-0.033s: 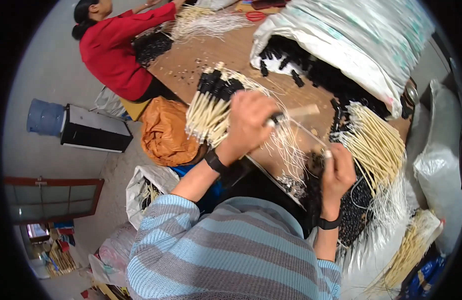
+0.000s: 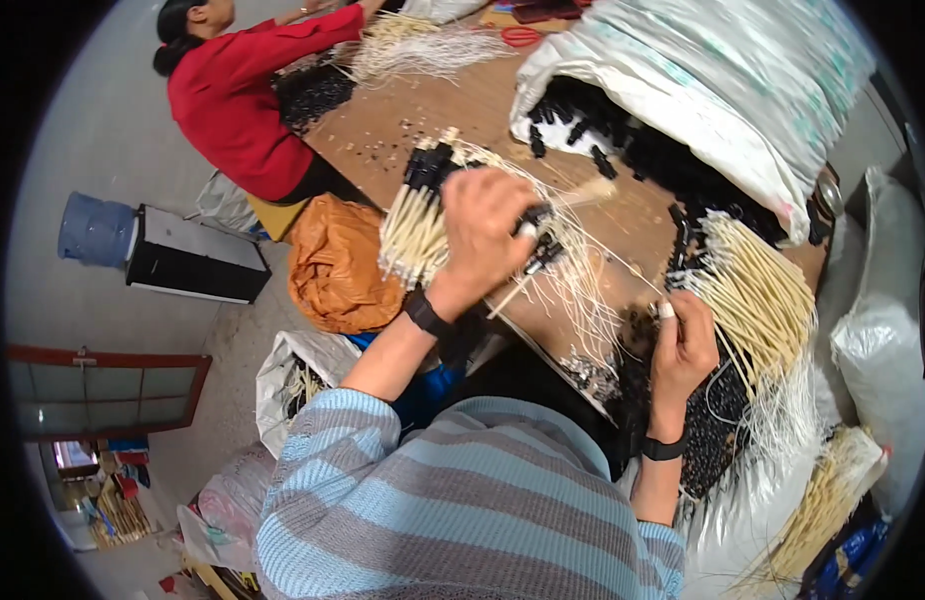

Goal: The person assembles components by hand, picking up a black plastic part and a white corded tube, fitting them together, and then sliding a small white ring over the connection. They repeat this process for each assembly, placing the finished pieces onto a growing pile on the table.

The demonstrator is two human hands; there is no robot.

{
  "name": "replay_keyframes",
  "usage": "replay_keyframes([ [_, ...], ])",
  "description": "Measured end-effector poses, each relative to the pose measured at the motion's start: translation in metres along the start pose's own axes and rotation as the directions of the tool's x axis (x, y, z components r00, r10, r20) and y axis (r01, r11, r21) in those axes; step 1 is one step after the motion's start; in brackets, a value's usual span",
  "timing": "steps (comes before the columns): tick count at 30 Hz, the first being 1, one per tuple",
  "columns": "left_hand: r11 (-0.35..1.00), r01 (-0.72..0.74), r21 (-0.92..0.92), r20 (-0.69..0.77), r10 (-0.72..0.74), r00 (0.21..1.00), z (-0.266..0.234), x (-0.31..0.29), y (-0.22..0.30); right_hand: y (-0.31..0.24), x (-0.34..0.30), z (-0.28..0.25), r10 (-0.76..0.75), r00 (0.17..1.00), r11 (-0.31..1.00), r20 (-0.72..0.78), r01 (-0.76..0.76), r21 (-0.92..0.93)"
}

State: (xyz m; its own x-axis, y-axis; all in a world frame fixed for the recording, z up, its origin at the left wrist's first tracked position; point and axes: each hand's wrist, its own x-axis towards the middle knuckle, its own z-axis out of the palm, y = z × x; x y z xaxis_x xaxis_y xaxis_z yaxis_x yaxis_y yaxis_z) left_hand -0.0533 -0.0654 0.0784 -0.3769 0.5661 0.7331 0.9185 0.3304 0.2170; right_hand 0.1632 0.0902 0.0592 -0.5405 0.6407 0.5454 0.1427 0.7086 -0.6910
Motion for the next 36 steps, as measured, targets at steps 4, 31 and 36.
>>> replay_keyframes([
  [4,0.934,0.153,0.324,-0.030,-0.151,0.988,-0.001,0.002,-0.061,-0.009,-0.008,0.019,-0.097,0.964,0.973,0.248,0.144,-0.180],
  [31,0.725,0.403,-0.559,0.611,0.031,0.791,0.152,-0.002,0.059,0.086,0.012,-0.085,-0.078,0.943,0.834,0.322,0.239,-0.498],
  [36,0.416,0.778,-0.471,0.844,-0.047,0.535,0.130,-0.006,0.059,0.061,-0.011,-0.067,0.090,0.961,0.947,0.262,-0.001,-0.321],
])
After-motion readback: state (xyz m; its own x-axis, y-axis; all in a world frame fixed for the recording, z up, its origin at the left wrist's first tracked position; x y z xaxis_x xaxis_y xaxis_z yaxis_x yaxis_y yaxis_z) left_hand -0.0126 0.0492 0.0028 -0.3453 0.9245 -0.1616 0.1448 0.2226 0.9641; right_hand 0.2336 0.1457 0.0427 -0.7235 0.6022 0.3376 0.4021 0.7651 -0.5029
